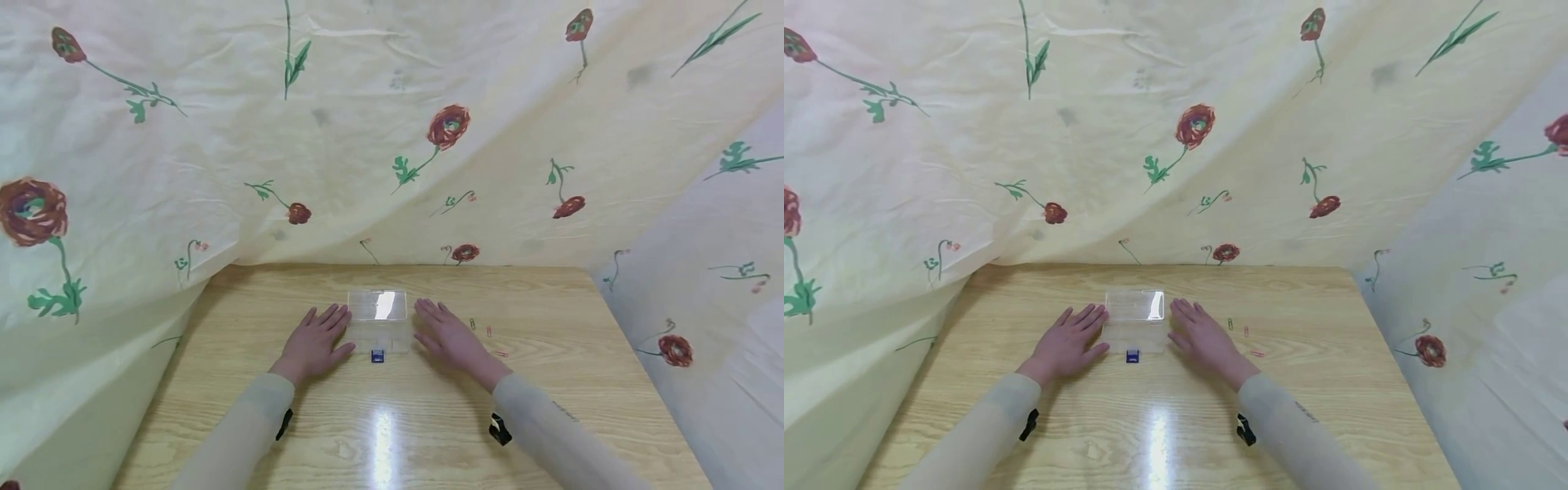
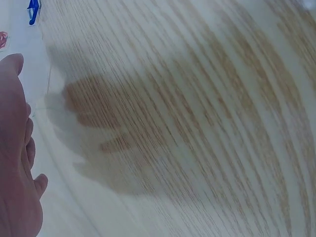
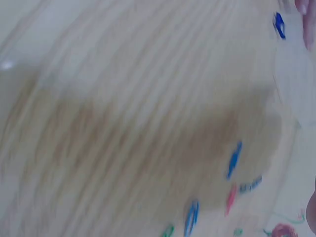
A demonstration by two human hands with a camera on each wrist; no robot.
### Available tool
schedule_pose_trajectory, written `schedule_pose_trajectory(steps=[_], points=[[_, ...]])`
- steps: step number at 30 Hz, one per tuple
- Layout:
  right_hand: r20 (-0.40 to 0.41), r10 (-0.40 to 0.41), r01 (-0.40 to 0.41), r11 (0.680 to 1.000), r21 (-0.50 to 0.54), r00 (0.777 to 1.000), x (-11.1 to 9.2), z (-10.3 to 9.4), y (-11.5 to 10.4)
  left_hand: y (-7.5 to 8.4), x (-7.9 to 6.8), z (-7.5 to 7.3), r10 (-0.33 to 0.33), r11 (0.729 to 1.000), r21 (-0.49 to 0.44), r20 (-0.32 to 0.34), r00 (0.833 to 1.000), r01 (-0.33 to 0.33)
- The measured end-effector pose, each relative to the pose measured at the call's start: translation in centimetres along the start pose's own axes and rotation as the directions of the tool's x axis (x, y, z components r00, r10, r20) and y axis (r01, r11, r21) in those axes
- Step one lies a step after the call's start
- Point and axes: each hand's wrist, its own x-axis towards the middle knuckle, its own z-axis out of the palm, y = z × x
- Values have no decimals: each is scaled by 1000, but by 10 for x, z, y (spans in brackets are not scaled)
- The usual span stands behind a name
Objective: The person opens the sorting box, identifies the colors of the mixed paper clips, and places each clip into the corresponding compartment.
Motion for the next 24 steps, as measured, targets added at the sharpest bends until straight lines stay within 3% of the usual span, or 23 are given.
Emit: schedule_pose_trajectory(steps=[12, 24], points=[[-100, 21, -24, 999, -34, 995, -23, -15, 33, -2, -1, -1, 15, 999, 29, 15, 1000, -15], [-62, 122, -124, 992, -23, 991, -46, -5, 38, -5, -5, 0, 52, 997, 53, -4, 999, -52]])
